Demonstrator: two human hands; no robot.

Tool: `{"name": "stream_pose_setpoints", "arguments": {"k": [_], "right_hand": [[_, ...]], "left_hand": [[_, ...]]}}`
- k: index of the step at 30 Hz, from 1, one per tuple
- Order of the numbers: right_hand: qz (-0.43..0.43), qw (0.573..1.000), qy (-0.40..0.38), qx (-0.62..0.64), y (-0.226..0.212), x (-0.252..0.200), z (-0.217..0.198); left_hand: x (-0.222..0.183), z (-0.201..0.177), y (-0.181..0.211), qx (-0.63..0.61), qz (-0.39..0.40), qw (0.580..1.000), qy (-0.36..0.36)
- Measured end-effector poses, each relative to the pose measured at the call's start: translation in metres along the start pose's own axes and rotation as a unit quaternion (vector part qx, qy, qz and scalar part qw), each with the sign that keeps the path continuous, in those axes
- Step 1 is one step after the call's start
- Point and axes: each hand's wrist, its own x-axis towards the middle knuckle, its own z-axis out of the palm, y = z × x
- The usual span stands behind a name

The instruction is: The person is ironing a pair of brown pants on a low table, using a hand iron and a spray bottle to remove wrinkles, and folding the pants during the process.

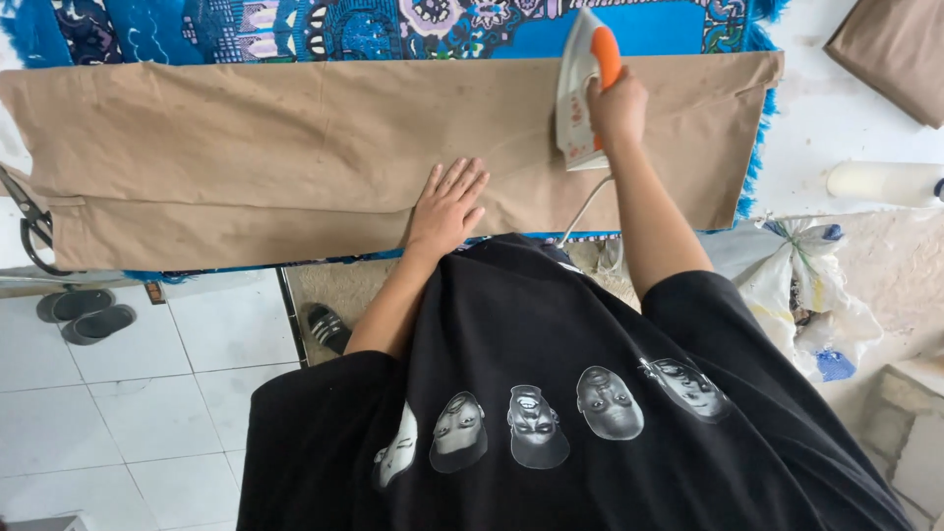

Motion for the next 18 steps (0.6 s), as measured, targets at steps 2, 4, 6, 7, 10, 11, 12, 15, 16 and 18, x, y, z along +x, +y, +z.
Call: {"name": "stream_pose_setpoints", "arguments": {"k": [2, 4, 6, 7, 10, 11, 12, 15, 16, 18], "right_hand": [[0.049, 0.998, -0.010, 0.025, 0.005, 0.014, -0.030], [0.098, 0.994, -0.023, 0.051, 0.004, 0.019, -0.050], [0.111, 0.983, -0.072, 0.126, -0.003, 0.016, -0.062], [0.109, 0.983, -0.072, 0.130, -0.008, 0.007, -0.052], [0.091, 0.981, -0.075, 0.152, -0.033, -0.024, -0.018], [0.080, 0.976, -0.088, 0.182, -0.045, -0.041, -0.001], [0.070, 0.969, -0.101, 0.213, -0.059, -0.058, 0.016], [-0.066, 0.974, -0.201, 0.079, -0.092, -0.093, 0.057], [-0.062, 0.974, -0.201, 0.082, -0.095, -0.100, 0.058], [-0.139, 0.978, -0.147, 0.046, -0.104, -0.109, 0.058]], "left_hand": [[-0.003, -0.002, 0.001, 0.005, 0.001, 1.000, 0.009], [-0.006, -0.003, -0.001, 0.011, -0.001, 1.000, 0.015], [-0.008, -0.002, -0.005, -0.017, -0.007, 1.000, -0.022], [-0.011, -0.006, -0.004, -0.013, -0.008, 1.000, -0.021], [-0.015, -0.013, 0.000, -0.056, -0.032, 0.997, -0.032], [-0.017, -0.015, 0.003, -0.060, -0.049, 0.997, -0.028], [-0.017, -0.017, 0.003, -0.063, -0.065, 0.996, -0.023], [-0.024, 0.002, 0.005, -0.019, -0.134, 0.991, 0.014], [-0.026, 0.004, 0.005, -0.019, -0.131, 0.991, 0.010], [-0.026, 0.007, 0.005, -0.009, -0.104, 0.994, 0.014]]}}
